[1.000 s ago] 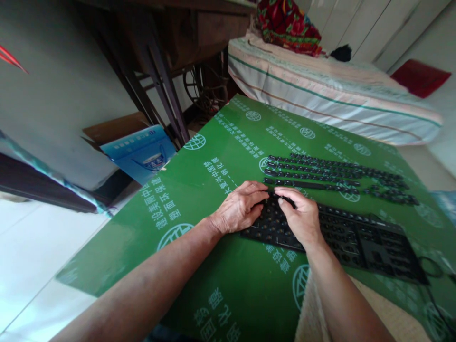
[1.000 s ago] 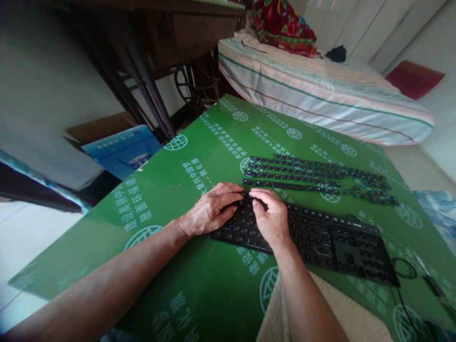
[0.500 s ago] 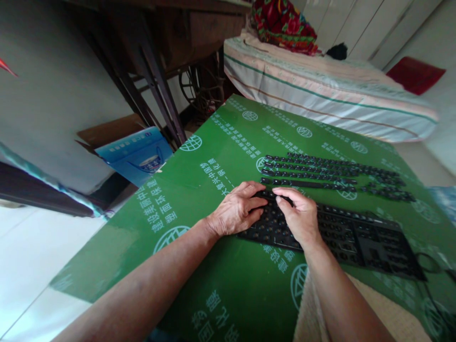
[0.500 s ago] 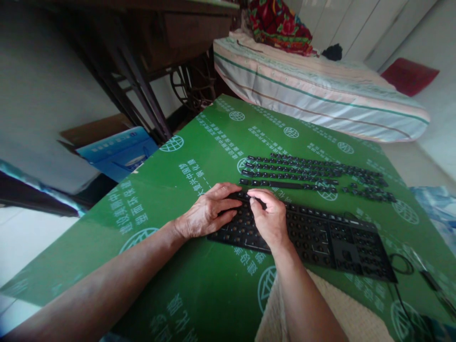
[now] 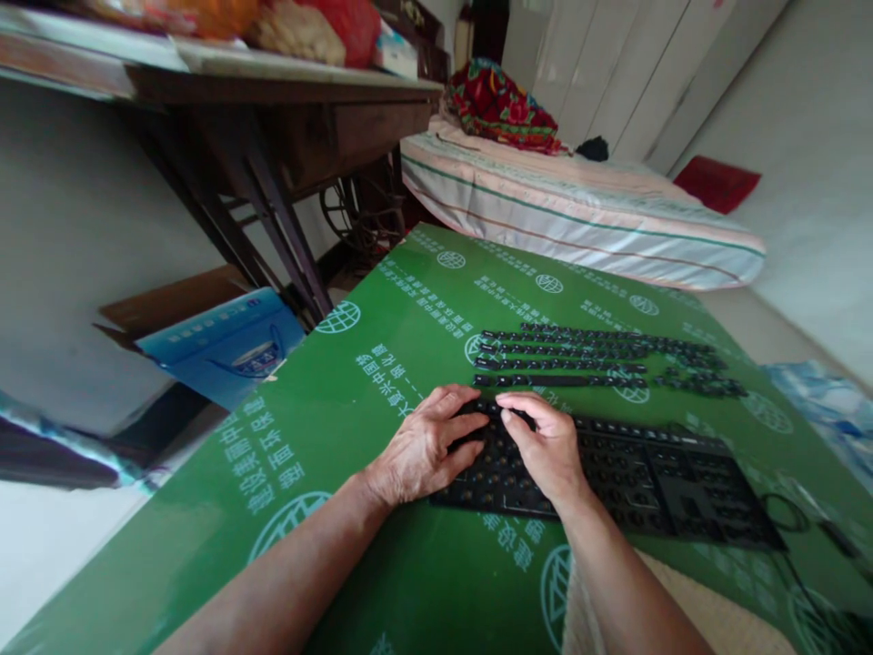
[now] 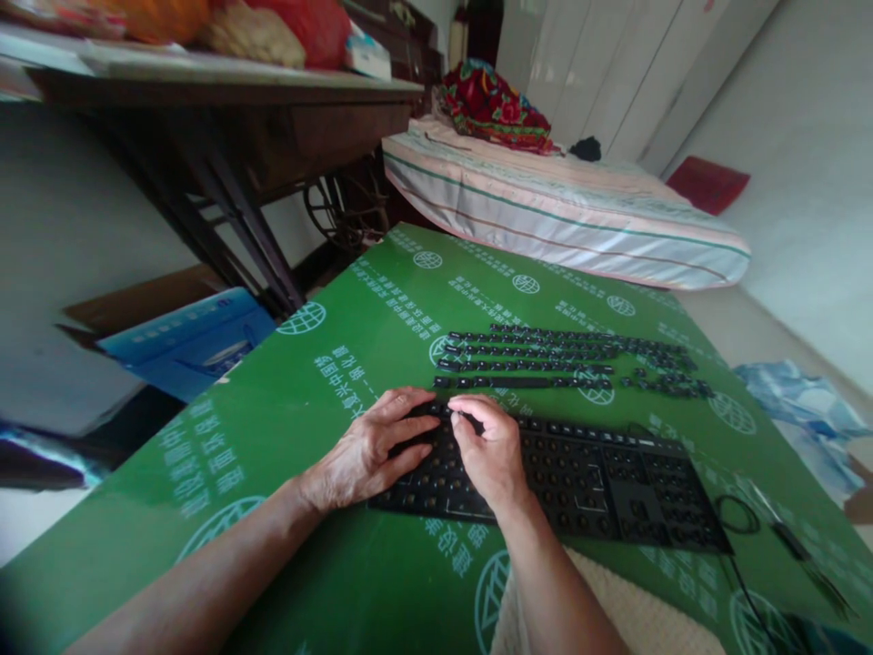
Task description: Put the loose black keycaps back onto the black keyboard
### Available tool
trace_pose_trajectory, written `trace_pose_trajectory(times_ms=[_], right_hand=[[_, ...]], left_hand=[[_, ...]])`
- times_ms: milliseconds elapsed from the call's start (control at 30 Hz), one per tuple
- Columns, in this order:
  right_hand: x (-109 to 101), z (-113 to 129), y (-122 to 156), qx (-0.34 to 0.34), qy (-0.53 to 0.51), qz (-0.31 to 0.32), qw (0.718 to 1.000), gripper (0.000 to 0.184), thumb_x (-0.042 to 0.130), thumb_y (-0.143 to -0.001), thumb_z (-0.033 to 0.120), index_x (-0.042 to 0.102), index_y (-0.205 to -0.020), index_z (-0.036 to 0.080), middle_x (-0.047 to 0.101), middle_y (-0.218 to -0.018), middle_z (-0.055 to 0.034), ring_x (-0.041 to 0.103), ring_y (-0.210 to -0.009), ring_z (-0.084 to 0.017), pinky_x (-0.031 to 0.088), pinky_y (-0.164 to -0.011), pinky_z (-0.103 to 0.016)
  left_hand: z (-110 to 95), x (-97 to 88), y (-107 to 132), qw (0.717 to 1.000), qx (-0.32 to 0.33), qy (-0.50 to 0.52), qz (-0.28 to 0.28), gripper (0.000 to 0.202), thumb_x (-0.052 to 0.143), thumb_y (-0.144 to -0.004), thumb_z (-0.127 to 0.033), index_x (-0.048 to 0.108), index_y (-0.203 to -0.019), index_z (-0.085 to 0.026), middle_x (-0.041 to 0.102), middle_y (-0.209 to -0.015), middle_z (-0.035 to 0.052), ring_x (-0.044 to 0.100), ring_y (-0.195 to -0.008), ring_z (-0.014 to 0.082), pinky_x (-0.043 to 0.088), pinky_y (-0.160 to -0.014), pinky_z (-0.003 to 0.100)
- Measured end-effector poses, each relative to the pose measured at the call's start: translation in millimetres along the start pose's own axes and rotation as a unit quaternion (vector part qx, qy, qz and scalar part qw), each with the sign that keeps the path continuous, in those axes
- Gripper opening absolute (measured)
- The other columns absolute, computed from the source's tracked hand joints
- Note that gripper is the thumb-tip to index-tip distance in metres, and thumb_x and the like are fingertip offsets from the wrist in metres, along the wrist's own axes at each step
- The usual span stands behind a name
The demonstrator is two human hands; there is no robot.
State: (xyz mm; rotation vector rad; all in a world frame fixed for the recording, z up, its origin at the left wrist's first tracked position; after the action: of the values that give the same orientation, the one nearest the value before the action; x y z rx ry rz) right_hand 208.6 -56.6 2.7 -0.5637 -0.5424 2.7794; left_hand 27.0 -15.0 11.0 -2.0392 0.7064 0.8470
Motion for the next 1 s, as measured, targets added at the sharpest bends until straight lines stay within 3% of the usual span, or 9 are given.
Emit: trace_pose_trajectory(times_ms=[300,500,700,833,1000], right_hand=[[0.5,3.0,-0.8,0.019,-0.025,-0.013,0.999,0.014,0.059,-0.082,0.022,0.072,-0.088,0.022,0.072,-0.094,-0.0061,0.066,-0.092,-0.020,0.053,-0.088,-0.036],[-14.2,9.9,-13.1,0.047,-0.004,-0.019,0.999,0.015,0.061,-0.081,0.025,0.071,-0.091,0.021,0.071,-0.096,-0.0059,0.067,-0.090,-0.019,0.052,-0.086,-0.035],[-43.2,-6.5,-77.7,0.017,0.190,0.005,0.982,0.014,0.062,-0.078,0.024,0.072,-0.086,0.021,0.071,-0.092,-0.0045,0.066,-0.086,-0.019,0.051,-0.079,-0.032],[-56.5,-34.4,-133.6,-0.008,0.386,0.089,0.918,0.014,0.061,-0.079,0.021,0.074,-0.085,0.022,0.072,-0.091,-0.0034,0.065,-0.083,-0.019,0.049,-0.077,-0.030],[-56.4,-62.4,-171.6,-0.011,0.432,0.151,0.889,0.012,0.066,-0.076,0.020,0.075,-0.083,0.022,0.071,-0.089,-0.0042,0.065,-0.083,-0.020,0.048,-0.077,-0.030]], left_hand=[[1.5,-1.7,-0.4,1.000,-0.013,0.011,0.014,0.026,0.054,-0.088,-0.022,0.064,-0.110,-0.017,0.054,-0.126,0.0120,0.046,-0.121,0.0257,0.044,-0.101,0.046],[4.0,-1.0,1.3,1.000,-0.015,0.011,0.013,0.027,0.053,-0.089,-0.024,0.064,-0.111,-0.016,0.054,-0.127,0.0133,0.047,-0.121,0.0267,0.044,-0.101,0.047],[4.8,-2.5,2.5,0.999,-0.032,0.014,0.028,0.028,0.049,-0.090,-0.024,0.063,-0.113,-0.015,0.054,-0.128,0.0132,0.046,-0.122,0.0273,0.044,-0.101,0.048],[5.3,-2.6,3.0,0.999,-0.039,0.017,0.033,0.029,0.050,-0.090,-0.023,0.062,-0.114,-0.015,0.053,-0.129,0.0127,0.045,-0.123,0.0271,0.044,-0.102,0.048],[4.9,-1.9,4.2,0.998,-0.051,0.012,0.040,0.030,0.050,-0.088,-0.021,0.061,-0.115,-0.016,0.054,-0.128,0.0124,0.045,-0.123,0.0272,0.043,-0.102,0.049]])
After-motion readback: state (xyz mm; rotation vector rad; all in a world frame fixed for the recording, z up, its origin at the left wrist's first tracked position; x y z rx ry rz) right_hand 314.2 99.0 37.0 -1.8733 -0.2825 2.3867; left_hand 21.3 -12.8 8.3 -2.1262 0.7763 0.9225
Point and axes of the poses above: each hand's wrist, its own y-axis away from the middle knuckle, its own x-axis out of the palm, z = x × y, the point moved 1 cm from there along -y, towards the middle knuckle
